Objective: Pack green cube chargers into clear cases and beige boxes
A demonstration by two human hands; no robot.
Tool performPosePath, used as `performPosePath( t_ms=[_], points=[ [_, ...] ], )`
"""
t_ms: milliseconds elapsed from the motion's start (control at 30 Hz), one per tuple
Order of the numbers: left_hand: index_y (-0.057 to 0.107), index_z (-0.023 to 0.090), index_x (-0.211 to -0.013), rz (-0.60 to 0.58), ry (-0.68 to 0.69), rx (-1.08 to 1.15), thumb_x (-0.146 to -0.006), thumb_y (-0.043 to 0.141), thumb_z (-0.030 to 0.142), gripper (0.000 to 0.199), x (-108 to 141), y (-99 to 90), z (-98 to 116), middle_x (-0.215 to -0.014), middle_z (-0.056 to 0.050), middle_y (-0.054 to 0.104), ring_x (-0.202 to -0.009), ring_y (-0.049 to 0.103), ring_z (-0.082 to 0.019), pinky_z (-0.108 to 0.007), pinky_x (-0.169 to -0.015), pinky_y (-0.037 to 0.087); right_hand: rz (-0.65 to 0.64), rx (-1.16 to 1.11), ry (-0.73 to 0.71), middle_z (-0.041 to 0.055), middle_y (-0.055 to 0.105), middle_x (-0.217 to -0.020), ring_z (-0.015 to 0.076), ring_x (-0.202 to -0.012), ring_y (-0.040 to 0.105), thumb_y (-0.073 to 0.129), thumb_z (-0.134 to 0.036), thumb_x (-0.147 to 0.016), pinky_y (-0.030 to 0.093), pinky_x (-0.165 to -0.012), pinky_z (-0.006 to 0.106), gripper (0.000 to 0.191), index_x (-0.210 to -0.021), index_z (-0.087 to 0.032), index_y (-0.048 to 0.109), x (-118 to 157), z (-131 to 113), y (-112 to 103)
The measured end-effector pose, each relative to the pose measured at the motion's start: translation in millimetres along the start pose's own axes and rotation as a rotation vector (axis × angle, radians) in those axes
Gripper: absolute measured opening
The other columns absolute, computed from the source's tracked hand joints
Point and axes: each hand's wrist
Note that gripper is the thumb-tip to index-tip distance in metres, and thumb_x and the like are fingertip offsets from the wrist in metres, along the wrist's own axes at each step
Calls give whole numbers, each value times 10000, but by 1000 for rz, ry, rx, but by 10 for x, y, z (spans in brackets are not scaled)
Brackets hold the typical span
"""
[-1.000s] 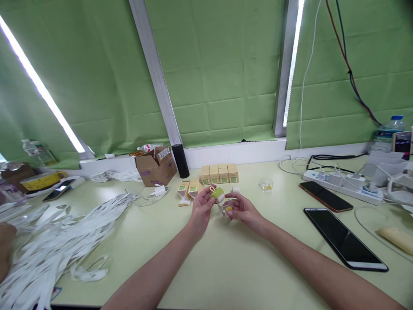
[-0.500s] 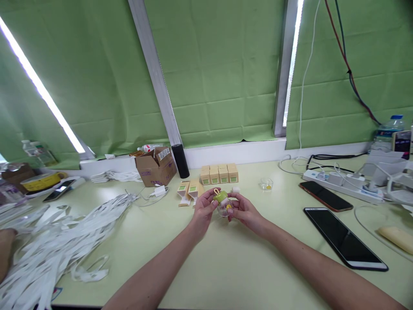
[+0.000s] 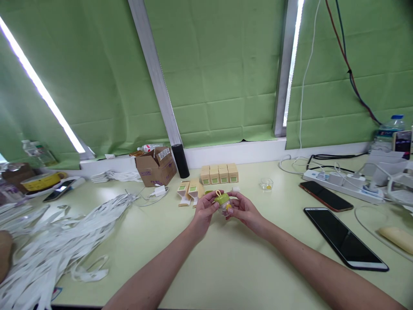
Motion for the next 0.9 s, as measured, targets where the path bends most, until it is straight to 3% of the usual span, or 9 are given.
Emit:
performPosePath(
  t_ms=[233,500,700,900],
  points=[
    [787,161,-1136,-27,-5,-41,-727,876,333,453,-11,-34,-15,-1130,-149,765,-991,691,-292,-361,-803,519,-3,17,-14,49,725,-1000,232,-901,721,916,-405,-748,575,-823,414,584,-1226,-264,611,11,0,-7],
    [743,195,-1246,-14,22,-80,-745,860,346,536,-20,-23,12,-1216,-152,744,-1173,654,-324,-387,-930,507,40,54,-33,63,724,-1060,239,-923,719,905,-430,-756,579,-854,434,614,-1261,-271,595,8,-21,-5],
    [732,196,-1148,116,73,-252,-782,858,384,430,-19,-23,9,-1152,-135,727,-1130,639,-286,-358,-900,515,109,75,-51,34,696,-1038,224,-898,715,914,-463,-744,586,-860,426,711,-1308,-297,515,-20,18,-26],
    [655,215,-1166,82,72,-397,-828,825,472,457,21,50,7,-1091,-93,691,-1069,645,-246,-332,-863,530,137,147,-67,1,659,-990,185,-838,711,872,-542,-774,595,-890,426,645,-1258,-299,522,-16,-31,19]
  ],
)
Point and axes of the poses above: each hand's wrist, its own x-axis away from the middle knuckle, its own y-axis out of the palm, z = x × y
